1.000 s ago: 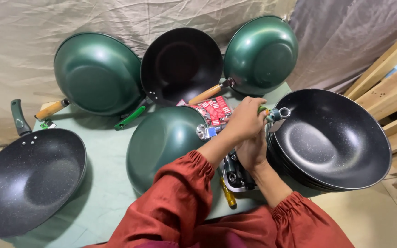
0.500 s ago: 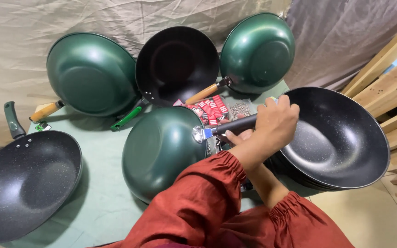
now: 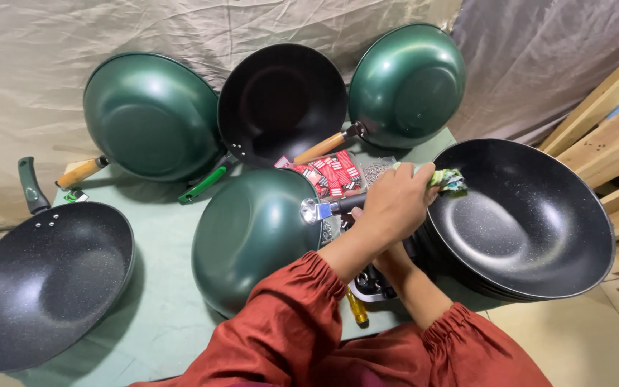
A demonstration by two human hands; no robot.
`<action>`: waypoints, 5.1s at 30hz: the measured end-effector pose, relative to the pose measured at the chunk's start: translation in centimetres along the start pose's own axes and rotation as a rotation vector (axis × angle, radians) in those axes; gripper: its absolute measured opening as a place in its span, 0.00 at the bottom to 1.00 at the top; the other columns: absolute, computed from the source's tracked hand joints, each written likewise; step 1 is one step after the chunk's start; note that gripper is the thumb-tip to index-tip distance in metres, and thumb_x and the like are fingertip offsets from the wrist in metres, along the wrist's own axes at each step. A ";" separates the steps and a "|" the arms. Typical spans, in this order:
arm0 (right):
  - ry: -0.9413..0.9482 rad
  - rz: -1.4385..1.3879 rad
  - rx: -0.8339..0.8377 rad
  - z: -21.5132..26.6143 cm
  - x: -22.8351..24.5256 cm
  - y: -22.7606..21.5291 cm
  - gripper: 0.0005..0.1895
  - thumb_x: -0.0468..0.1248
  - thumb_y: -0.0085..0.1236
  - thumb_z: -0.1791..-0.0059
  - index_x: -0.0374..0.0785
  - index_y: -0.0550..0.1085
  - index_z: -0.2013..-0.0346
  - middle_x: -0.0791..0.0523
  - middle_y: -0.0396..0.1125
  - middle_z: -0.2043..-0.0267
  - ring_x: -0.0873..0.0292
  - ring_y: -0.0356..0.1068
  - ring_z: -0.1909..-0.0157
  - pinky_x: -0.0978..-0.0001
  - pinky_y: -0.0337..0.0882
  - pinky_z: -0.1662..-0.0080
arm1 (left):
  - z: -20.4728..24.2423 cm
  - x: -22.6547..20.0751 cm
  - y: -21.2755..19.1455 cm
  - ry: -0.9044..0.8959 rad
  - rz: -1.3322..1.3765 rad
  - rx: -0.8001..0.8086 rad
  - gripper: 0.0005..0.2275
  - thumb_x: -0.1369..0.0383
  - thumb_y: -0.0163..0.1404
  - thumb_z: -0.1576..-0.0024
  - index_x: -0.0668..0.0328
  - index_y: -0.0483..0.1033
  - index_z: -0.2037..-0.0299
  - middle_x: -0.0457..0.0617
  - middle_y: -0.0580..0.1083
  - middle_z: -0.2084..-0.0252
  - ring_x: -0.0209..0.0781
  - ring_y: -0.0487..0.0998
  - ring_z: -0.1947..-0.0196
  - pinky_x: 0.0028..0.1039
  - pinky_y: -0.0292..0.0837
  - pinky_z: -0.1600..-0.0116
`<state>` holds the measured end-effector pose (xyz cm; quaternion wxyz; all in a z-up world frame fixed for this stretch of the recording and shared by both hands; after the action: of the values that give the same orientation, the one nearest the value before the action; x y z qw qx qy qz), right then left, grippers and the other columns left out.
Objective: The person attaches a handle to a wok by inserting a metal bracket and tightening a bolt. They then wipe the wok's interior and exterior with a cloth and place the finished wok aside. The person repeats the process with another wok.
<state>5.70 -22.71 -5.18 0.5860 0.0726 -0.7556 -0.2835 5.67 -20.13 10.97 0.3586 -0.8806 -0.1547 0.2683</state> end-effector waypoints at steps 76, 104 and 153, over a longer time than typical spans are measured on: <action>0.061 0.042 -0.083 -0.3 3.2 2.4 0.11 0.32 0.56 0.47 0.30 0.70 0.52 0.49 0.70 0.51 0.56 0.74 0.55 0.70 0.79 0.51 | 30.2 11.0 -9.6 -0.556 -0.061 -0.203 0.37 0.63 0.44 0.38 0.69 0.34 0.26 0.74 0.34 0.26 0.75 0.40 0.26 0.65 0.29 0.29; -0.062 0.095 -0.061 -0.3 4.0 3.7 0.15 0.29 0.55 0.46 0.41 0.61 0.49 0.48 0.72 0.52 0.52 0.77 0.56 0.57 0.83 0.56 | 10.3 34.3 -4.6 -0.679 -0.006 0.249 0.21 0.45 0.43 0.44 0.29 0.73 0.42 0.42 0.70 0.41 0.58 0.73 0.42 0.48 0.67 0.36; -0.067 0.124 -0.041 1.3 6.7 4.8 0.15 0.29 0.55 0.47 0.32 0.63 0.48 0.50 0.70 0.50 0.60 0.75 0.55 0.75 0.80 0.51 | 42.8 13.8 7.7 -1.350 1.613 -0.958 0.15 0.68 0.32 0.39 0.64 0.65 0.46 0.61 0.75 0.53 0.56 0.78 0.63 0.41 0.76 0.65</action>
<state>3.57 -21.24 2.79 0.5782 0.0040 -0.7718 -0.2645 -7.54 4.44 -25.18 -0.4435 -0.4467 0.2067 0.7491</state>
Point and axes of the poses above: each hand's wrist, its own z-axis away from the middle knuckle, its own y-axis out of the palm, x = y × z, the point moved 10 cm from there along -z, towards the middle knuckle
